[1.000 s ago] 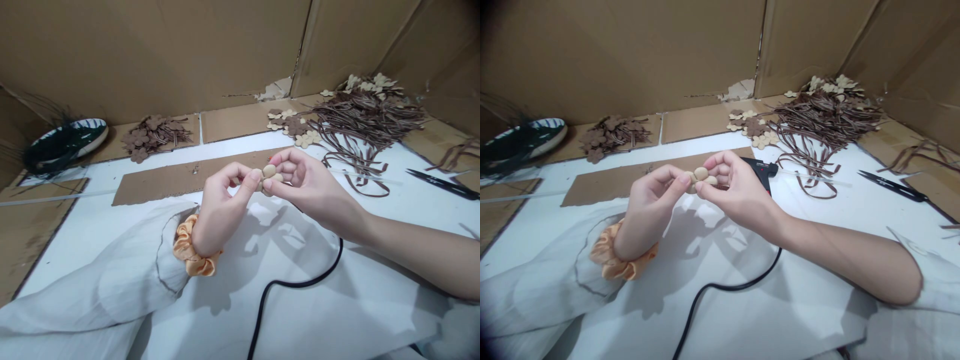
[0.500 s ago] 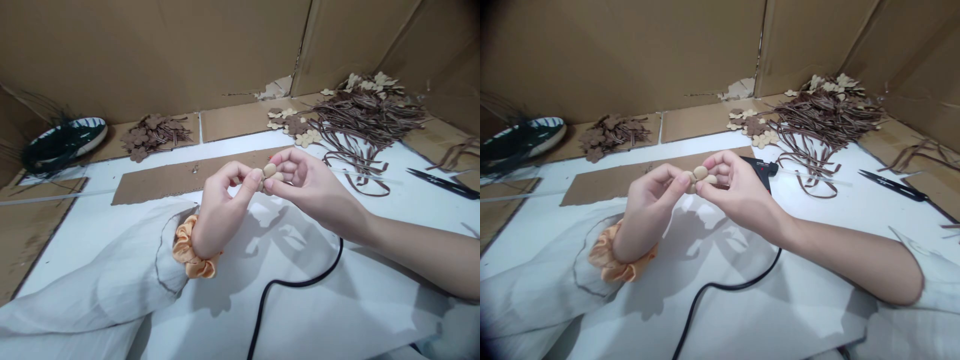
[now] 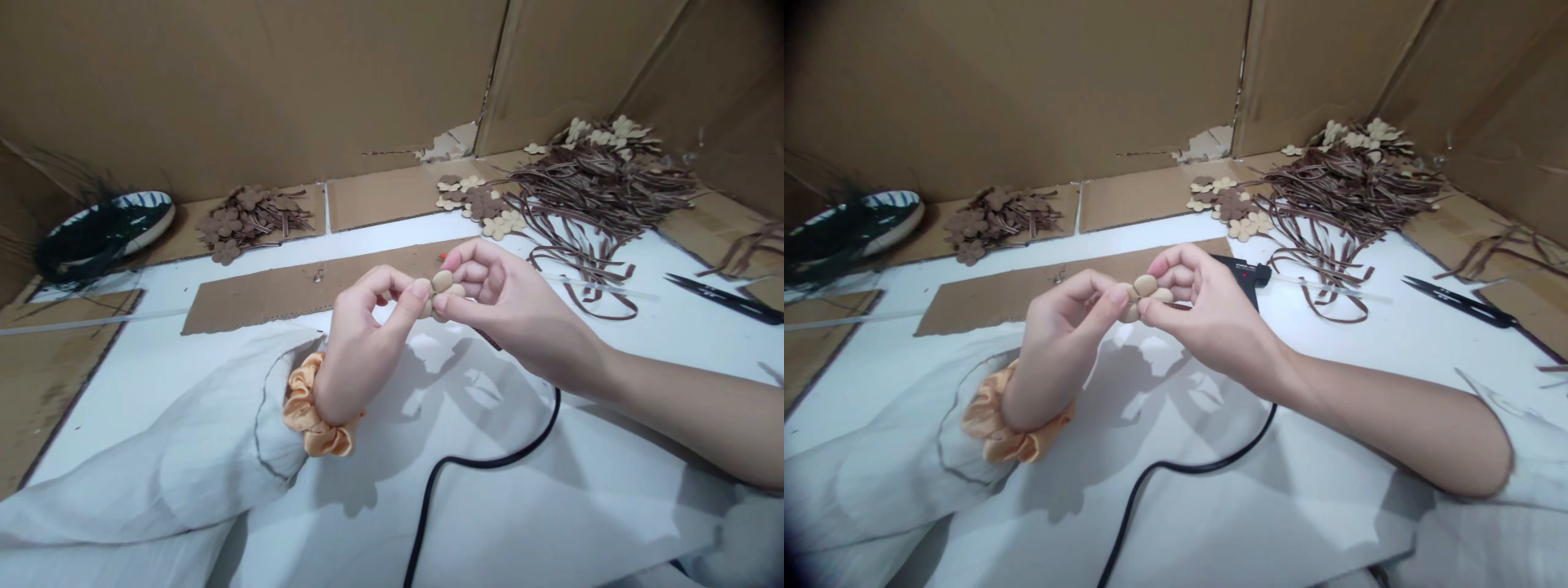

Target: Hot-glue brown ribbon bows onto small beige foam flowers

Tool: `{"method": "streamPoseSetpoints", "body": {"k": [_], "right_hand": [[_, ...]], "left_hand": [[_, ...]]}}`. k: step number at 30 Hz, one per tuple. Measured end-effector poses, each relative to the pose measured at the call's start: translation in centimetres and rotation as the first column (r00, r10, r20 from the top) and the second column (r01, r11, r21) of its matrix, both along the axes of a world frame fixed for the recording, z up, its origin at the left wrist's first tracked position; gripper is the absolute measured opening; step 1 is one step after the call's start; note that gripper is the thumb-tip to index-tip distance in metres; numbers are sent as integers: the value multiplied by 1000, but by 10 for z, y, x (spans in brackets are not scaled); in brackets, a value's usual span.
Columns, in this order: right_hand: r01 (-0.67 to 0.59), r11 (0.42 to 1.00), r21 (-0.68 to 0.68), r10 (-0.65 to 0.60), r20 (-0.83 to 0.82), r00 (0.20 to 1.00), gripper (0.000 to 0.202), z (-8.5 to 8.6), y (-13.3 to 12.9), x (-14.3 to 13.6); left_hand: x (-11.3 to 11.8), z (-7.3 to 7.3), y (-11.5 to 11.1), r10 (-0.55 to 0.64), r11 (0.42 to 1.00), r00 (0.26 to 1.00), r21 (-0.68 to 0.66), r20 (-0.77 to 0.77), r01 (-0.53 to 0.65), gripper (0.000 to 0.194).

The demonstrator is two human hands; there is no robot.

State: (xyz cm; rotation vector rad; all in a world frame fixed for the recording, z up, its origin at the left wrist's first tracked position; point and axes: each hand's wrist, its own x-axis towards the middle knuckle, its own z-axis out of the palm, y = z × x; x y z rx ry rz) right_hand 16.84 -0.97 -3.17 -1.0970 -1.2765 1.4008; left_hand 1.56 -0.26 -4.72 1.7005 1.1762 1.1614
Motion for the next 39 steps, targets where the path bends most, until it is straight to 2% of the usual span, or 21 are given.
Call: {"method": "streamPoseSetpoints", "body": {"k": [9, 16, 22, 27, 31, 39], "right_hand": [[-4, 1000, -6, 4, -11, 1000, 28, -2, 0, 1], [-31, 997, -75, 32, 10, 999, 40, 0, 0, 0], [5, 998, -55, -4, 14, 1000, 28, 0, -1, 0], [0, 1000, -21, 0, 5, 1000, 28, -1, 1, 1], [9, 1000, 17, -10, 20, 1000, 26, 0, 0, 1], [-6, 1000, 7, 6, 28, 1000, 24, 1, 0, 1]], "left_hand": [[1, 0, 1, 15, 1000, 1000, -15, -8, -15, 22], [0, -2, 3, 64, 998, 998, -21, 7, -63, 21], [0, -1, 1, 41, 999, 999, 34, -33, -40, 22], [-1, -1, -2, 19, 994, 998, 107, -57, -13, 21], [-1, -2, -2, 1, 992, 999, 127, -39, 4, 21], [-1, -3, -2, -11, 994, 1000, 108, -20, 13, 22]]}}
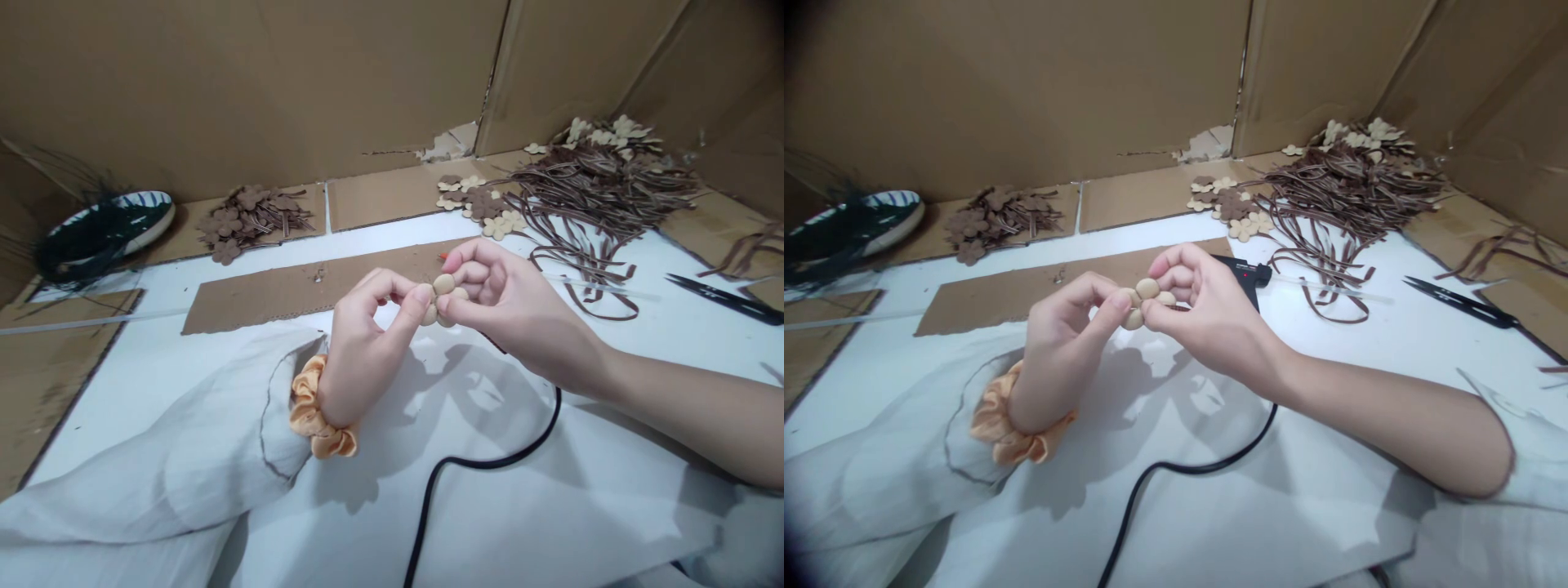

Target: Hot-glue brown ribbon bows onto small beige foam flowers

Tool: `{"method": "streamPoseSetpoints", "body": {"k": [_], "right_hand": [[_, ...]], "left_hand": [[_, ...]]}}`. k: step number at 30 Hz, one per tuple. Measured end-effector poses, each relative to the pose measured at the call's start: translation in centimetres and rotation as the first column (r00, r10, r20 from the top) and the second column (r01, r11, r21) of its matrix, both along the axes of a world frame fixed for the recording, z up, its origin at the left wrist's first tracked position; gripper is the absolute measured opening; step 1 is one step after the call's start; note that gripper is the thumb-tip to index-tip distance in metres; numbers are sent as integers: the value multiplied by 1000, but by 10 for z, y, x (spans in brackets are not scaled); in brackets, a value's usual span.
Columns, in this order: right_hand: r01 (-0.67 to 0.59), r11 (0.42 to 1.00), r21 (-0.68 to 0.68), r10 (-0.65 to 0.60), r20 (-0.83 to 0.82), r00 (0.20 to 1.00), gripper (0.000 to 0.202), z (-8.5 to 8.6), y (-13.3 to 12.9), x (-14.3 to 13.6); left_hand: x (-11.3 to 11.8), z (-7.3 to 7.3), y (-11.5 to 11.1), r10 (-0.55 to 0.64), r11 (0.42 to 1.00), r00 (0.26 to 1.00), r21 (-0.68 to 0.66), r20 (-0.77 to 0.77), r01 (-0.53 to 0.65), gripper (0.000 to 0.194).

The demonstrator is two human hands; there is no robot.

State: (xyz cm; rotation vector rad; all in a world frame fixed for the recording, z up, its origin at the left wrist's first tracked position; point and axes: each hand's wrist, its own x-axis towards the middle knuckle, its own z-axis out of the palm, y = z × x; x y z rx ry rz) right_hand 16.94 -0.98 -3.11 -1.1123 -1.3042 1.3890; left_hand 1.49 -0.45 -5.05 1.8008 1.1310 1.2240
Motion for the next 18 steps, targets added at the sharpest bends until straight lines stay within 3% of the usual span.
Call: {"method": "streamPoseSetpoints", "body": {"k": [9, 18], "right_hand": [[-29, 996, -88, 26, -36, 999, 41, 1, -1, -1], [-11, 996, -85, 7, -47, 999, 35, 0, 0, -2]], "left_hand": [[0, 0, 2, 53, 999, 999, -5, -1, -53, 21], [0, -2, 0, 14, 1000, 1000, -12, -12, -15, 22]]}}
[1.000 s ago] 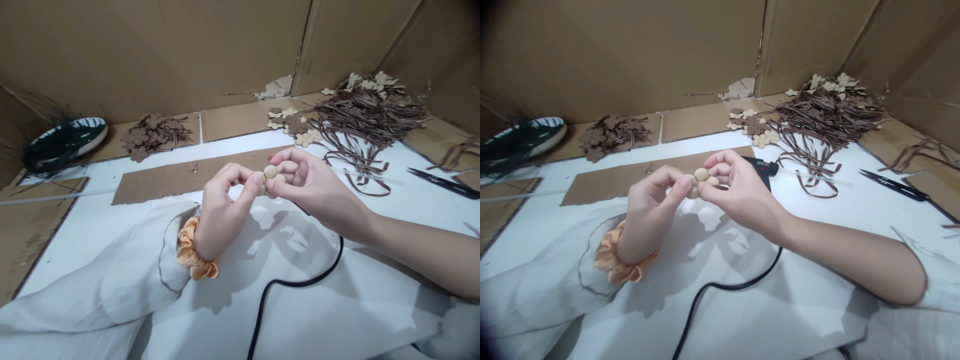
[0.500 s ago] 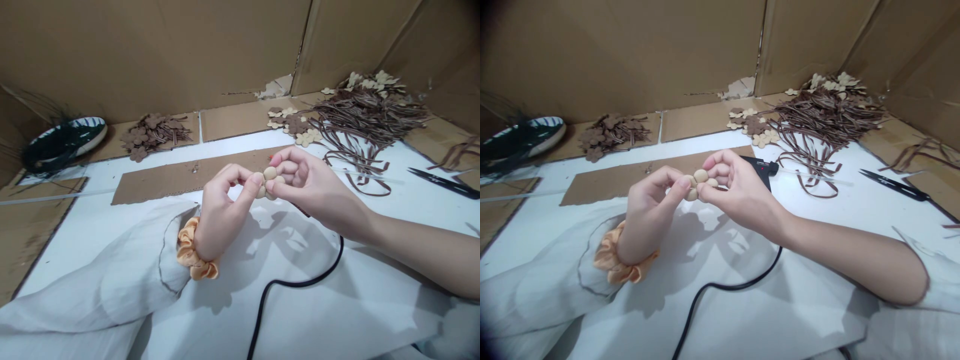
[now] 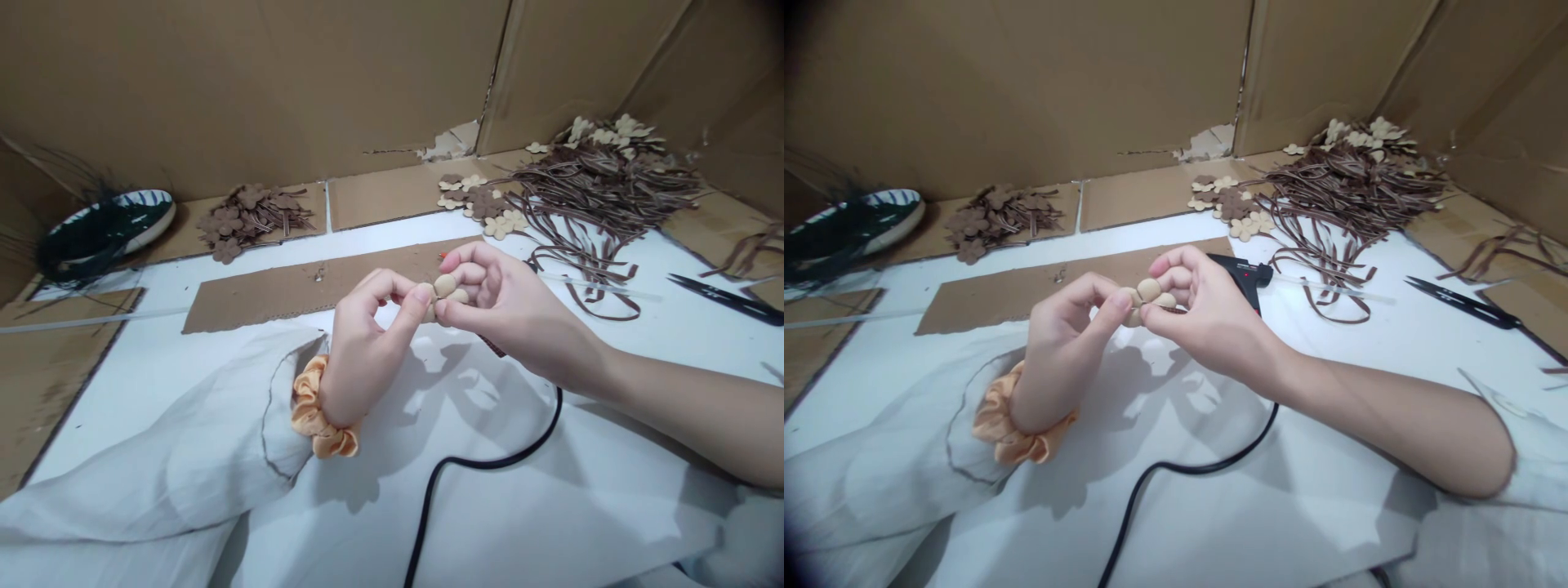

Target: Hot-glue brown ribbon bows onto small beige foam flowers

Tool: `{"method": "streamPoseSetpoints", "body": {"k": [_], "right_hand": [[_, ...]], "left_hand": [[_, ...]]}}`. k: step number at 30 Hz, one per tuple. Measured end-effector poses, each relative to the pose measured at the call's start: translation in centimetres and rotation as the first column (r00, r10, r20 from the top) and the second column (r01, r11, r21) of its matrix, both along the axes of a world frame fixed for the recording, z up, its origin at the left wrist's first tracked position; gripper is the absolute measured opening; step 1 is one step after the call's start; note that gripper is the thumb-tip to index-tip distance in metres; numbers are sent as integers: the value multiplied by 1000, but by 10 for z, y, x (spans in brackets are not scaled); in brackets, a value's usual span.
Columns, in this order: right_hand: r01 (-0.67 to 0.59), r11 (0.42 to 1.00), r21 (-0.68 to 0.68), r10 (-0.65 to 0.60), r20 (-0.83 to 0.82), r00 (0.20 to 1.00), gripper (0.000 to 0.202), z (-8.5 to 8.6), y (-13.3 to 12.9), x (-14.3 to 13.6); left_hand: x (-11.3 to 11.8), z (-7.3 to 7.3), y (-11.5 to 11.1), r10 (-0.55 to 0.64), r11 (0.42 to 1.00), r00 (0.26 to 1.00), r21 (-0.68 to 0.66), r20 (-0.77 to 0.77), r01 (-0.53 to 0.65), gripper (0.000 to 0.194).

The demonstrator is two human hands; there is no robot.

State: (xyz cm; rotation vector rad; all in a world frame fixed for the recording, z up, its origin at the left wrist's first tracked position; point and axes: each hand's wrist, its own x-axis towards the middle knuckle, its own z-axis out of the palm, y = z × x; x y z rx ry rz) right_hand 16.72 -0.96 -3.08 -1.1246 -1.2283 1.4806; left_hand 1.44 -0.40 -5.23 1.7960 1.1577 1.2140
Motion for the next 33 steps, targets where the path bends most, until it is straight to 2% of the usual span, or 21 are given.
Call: {"method": "streamPoseSetpoints", "body": {"k": [8, 13, 21, 27, 33], "right_hand": [[-29, 1000, 10, 29, 9, 1000, 39, 1, -1, 1], [-30, 999, 27, 28, 50, 998, 28, 2, -2, 3], [-5, 997, 72, -1, 88, 996, 23, 2, 0, 2], [-36, 999, 12, 35, 66, 997, 32, 3, -2, 1], [-23, 998, 51, 18, 96, 995, 30, 3, -2, 3]], "left_hand": [[1, 2, 1, 40, 999, 999, -25, 8, -40, 20], [1, 2, 1, 22, 999, 1000, -26, 6, -22, 23], [0, 1, -2, -10, 1000, 1000, 0, -2, 10, 22], [0, 0, 0, 47, 999, 999, -3, -13, -47, 23], [1, 0, -1, 27, 999, 999, -23, -17, -28, 23]]}}
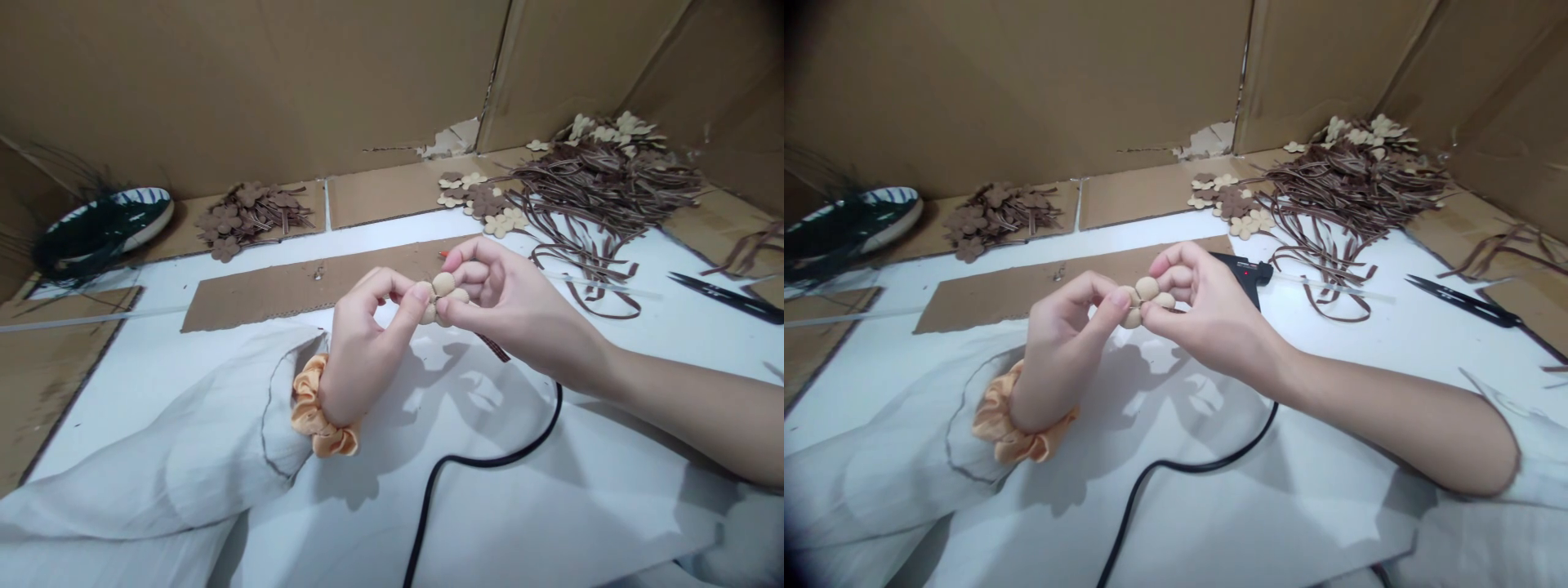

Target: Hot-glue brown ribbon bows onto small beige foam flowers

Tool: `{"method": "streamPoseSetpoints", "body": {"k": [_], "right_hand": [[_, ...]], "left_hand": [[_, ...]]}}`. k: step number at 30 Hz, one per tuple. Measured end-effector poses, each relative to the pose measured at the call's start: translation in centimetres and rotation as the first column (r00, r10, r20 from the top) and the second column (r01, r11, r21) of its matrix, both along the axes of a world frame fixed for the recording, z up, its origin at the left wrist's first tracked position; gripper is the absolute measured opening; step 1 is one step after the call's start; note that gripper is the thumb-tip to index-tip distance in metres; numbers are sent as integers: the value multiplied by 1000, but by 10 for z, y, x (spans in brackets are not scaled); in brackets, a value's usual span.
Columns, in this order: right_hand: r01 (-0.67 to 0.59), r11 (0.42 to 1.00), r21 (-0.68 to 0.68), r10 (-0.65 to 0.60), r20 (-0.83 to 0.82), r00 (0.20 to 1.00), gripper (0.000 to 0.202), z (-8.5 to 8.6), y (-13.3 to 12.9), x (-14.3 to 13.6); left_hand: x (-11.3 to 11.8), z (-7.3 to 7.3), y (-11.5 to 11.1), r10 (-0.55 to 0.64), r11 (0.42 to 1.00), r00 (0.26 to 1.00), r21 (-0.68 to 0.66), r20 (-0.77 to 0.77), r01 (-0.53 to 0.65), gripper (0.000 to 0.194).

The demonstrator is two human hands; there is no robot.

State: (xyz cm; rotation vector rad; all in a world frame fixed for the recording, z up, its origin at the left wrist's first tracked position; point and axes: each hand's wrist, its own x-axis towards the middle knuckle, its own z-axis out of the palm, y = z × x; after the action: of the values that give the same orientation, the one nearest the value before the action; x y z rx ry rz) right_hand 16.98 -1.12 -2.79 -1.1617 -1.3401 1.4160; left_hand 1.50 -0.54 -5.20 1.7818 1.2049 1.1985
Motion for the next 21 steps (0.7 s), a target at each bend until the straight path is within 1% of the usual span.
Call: {"method": "streamPoseSetpoints", "body": {"k": [4, 9, 14, 18, 21], "right_hand": [[-13, 1000, 2, 13, -5, 1000, 30, -1, 0, 0], [-43, 998, -47, 43, 11, 999, 31, 1, 1, 1], [-16, 1000, -19, 16, 25, 1000, 30, 2, 1, 1], [-36, 999, 0, 36, 5, 999, 30, 1, 2, 2], [-47, 999, -13, 47, 26, 999, 31, 1, 2, 3]], "left_hand": [[0, 0, 0, -3, 1000, 1000, -9, -4, 3, 22], [0, 0, 1, 0, 1000, 1000, 25, 5, 0, 23], [0, 0, -1, -20, 1000, 1000, 16, 4, 20, 22], [0, 1, -2, -26, 999, 1000, 32, -7, 26, 22], [-1, 0, -1, -7, 999, 1000, 31, -13, 7, 22]]}}
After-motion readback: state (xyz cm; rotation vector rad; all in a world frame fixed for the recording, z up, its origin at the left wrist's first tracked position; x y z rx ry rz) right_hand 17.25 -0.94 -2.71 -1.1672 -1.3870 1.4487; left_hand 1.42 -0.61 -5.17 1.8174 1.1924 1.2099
